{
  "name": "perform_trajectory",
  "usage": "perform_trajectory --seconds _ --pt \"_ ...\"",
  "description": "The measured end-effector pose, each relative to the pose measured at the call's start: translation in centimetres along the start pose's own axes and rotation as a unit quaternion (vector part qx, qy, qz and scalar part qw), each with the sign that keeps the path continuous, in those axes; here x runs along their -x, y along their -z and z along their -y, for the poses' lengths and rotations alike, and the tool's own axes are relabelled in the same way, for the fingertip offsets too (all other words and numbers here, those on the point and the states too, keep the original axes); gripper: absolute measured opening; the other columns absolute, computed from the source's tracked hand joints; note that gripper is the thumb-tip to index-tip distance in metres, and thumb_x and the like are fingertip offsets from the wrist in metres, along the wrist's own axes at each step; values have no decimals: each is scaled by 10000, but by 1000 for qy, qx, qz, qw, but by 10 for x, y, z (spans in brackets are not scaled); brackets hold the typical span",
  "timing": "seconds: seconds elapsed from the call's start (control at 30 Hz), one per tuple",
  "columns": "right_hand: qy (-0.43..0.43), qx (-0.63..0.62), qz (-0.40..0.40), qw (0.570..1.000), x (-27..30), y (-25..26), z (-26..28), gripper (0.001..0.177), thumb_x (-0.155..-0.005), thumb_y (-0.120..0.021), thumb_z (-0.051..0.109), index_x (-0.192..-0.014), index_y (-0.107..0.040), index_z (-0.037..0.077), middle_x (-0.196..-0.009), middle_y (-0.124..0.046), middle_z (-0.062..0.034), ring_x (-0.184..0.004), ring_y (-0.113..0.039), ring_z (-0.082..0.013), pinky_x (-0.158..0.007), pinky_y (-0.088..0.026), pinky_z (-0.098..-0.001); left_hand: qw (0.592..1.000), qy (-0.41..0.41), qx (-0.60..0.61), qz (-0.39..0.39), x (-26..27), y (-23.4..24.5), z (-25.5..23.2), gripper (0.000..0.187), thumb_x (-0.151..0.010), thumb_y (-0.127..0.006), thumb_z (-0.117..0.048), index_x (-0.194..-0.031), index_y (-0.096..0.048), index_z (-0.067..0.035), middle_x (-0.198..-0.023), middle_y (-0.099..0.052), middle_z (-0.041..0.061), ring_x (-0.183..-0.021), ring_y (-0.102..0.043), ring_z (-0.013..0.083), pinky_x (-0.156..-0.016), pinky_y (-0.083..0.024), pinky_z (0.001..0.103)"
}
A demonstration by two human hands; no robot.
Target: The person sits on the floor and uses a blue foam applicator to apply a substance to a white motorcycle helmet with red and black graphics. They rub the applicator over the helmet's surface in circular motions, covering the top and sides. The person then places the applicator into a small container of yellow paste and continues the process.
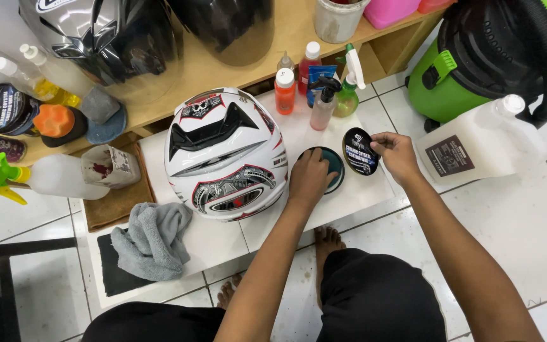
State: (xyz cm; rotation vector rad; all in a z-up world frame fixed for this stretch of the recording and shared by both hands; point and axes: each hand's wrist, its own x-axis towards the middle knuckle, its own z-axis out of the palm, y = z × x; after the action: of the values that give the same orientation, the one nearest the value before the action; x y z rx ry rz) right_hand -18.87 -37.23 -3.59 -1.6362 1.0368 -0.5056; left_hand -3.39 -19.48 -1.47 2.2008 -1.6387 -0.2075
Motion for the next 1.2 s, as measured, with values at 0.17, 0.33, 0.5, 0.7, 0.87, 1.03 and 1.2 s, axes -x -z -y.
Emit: perform_trajectory --seconds 0.17,0.33,0.5,0.7,0.87,1.03,1.2 --pt "8 11 12 1000 7 -8 10 169 -935 -665 -27 -1096 -718 -18 -879 -660 -83 -790 -613 -127 -709 -520 -263 994 61 89 -7 9 18 -11 116 -901 -624 -90 -925 -673 12 -907 -586 146 -876 -626 271 -700 -545 352" --pt "61 49 42 996 18 -28 42 179 -923 -671 -60 -1090 -729 -34 -882 -665 -140 -835 -633 -181 -734 -532 -301 947 154 270 -84 47 32 -30 155 -835 -465 -25 -983 -506 -2 -820 -550 171 -818 -603 371 -732 -510 449" --pt "154 140 83 975 15 -52 47 194 -911 -674 -65 -1068 -765 4 -901 -681 -161 -853 -660 -242 -767 -550 -329 968 -1 92 -232 67 8 -44 347 -836 -575 -171 -1146 -549 -18 -1062 -509 155 -959 -563 321 -828 -505 394" --pt "200 192 75 958 14 -70 35 191 -913 -682 -51 -1071 -771 8 -897 -658 -174 -826 -651 -262 -722 -549 -355 986 108 95 -87 47 37 -37 964 -900 -638 -517 -1506 -289 146 -1512 -336 393 -1460 -305 513 -1195 -288 577" --pt "200 198 71 957 16 -73 34 208 -913 -691 -28 -1089 -778 37 -914 -647 -160 -822 -639 -252 -716 -544 -343 984 147 105 -4 40 25 -24 1144 -827 -629 -651 -1546 -190 123 -1578 -261 344 -1509 -236 462 -1205 -297 566" --pt "185 169 55 966 25 -72 30 240 -926 -693 -16 -1140 -775 58 -914 -652 -157 -833 -667 -254 -743 -556 -337 981 148 127 -9 39 17 -18 1138 -805 -704 -607 -1547 -195 89 -1556 -293 297 -1504 -262 425 -1221 -290 525" --pt "209 157 24 965 29 -73 15 192 -969 -707 70 -1147 -777 89 -892 -645 -145 -817 -666 -252 -740 -562 -348 978 146 146 -15 35 7 -10 1184 -717 -788 -593 -1538 -230 53 -1503 -343 233 -1471 -321 380 -1165 -388 534"
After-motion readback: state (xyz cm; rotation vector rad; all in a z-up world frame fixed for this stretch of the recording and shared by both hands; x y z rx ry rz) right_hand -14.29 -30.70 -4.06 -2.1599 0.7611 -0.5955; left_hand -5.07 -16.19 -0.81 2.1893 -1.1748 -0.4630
